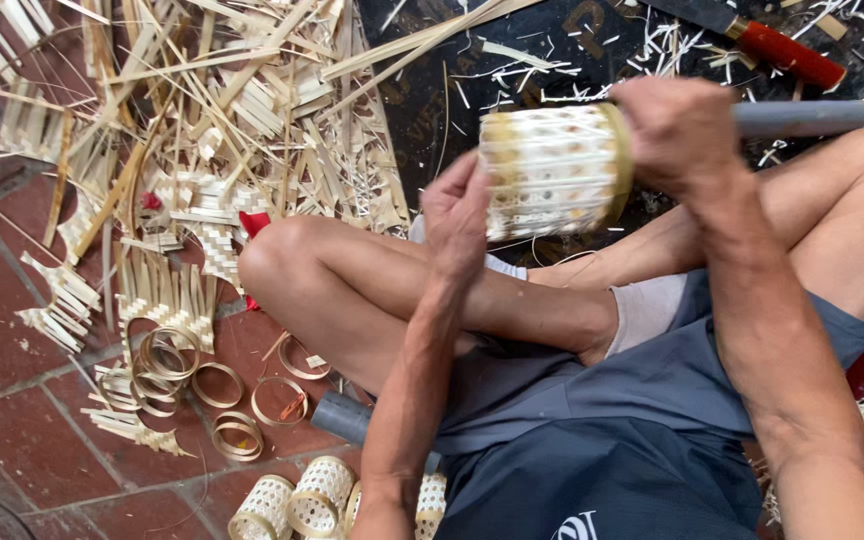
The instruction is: The person sits on the floor weaving thin bamboo strips into small round baskets, pressing a woven circular base into a ring and shaping it around a gray cylindrical mold. They use a knife and pliers to trim and adjust strips, secure the weave with clothespins, and bend a long bamboo strip around the mold.
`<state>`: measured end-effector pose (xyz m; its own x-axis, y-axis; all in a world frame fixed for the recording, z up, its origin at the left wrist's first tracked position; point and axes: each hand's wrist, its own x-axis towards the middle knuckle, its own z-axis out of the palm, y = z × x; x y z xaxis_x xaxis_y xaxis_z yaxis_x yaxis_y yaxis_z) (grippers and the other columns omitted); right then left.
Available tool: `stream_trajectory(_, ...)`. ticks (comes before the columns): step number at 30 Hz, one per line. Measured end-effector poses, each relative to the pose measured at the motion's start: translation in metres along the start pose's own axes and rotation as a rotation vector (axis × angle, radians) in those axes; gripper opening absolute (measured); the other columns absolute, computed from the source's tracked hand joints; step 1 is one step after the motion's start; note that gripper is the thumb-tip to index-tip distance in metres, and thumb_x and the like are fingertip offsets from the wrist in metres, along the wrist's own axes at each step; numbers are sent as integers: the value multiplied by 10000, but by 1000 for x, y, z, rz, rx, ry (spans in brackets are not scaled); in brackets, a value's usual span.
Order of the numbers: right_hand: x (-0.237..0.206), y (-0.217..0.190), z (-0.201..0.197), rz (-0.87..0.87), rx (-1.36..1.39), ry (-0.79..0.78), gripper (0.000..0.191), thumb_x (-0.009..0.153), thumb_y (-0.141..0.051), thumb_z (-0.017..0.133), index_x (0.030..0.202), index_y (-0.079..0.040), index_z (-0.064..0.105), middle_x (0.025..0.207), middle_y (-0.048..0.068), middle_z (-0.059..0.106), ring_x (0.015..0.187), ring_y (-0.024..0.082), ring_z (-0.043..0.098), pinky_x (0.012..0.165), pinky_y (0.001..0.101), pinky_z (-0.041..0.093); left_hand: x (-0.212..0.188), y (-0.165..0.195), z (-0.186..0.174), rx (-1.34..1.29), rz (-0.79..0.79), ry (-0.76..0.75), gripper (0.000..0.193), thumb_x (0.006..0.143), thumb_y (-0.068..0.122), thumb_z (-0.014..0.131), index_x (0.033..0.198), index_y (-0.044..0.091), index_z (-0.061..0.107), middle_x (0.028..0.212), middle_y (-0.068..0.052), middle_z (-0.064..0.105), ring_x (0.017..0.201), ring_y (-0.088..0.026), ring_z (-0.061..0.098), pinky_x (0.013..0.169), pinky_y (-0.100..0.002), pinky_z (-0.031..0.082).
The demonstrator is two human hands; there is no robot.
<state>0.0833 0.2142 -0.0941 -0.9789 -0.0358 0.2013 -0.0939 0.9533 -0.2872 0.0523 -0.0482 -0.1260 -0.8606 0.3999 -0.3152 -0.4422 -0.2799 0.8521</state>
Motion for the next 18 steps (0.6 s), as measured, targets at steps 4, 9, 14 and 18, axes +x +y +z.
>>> stream_trajectory(4, -12, 4, -90, 219, 213, 140, 142, 1059, -113, 687, 932, -51, 667, 769, 82, 649, 636, 215, 632, 590, 339, 508, 25, 20, 15, 1001, 388, 111, 249, 1036, 187, 632, 1222, 49, 726, 1057, -90, 665, 844, -187, 682, 705, -352, 577)
stream_trajectory(9, -61, -42, -151, 284, 713, 200, 74, 1072, -72, 666, 1018, -22, 665, 815, 85, 668, 649, 171, 630, 594, 297, 508, 19, 28, 28, 1195, 305, 13, 226, 1058, 190, 691, 1228, 54, 752, 993, -117, 646, 835, -202, 662, 720, -335, 539)
stream_trajectory(14, -53, -86, -161, 230, 1158, 335, 47, 1086, -32, 645, 1104, 7, 663, 862, 87, 687, 662, 126, 629, 598, 255, 507, 7, 32, 8, 692, 32, -71, 316, 1023, 170, 658, 1301, 25, 692, 1106, -57, 629, 841, -115, 689, 647, -233, 629)
stream_trajectory(18, -16, -97, -138, 140, 1371, 277, 88, 1097, 1, 628, 1173, 31, 662, 899, 89, 702, 672, 91, 628, 601, 222, 507, 4, 25, 5, 653, 38, -87, 262, 1043, 114, 675, 1273, 0, 728, 1154, -69, 646, 867, -104, 673, 673, -240, 599)
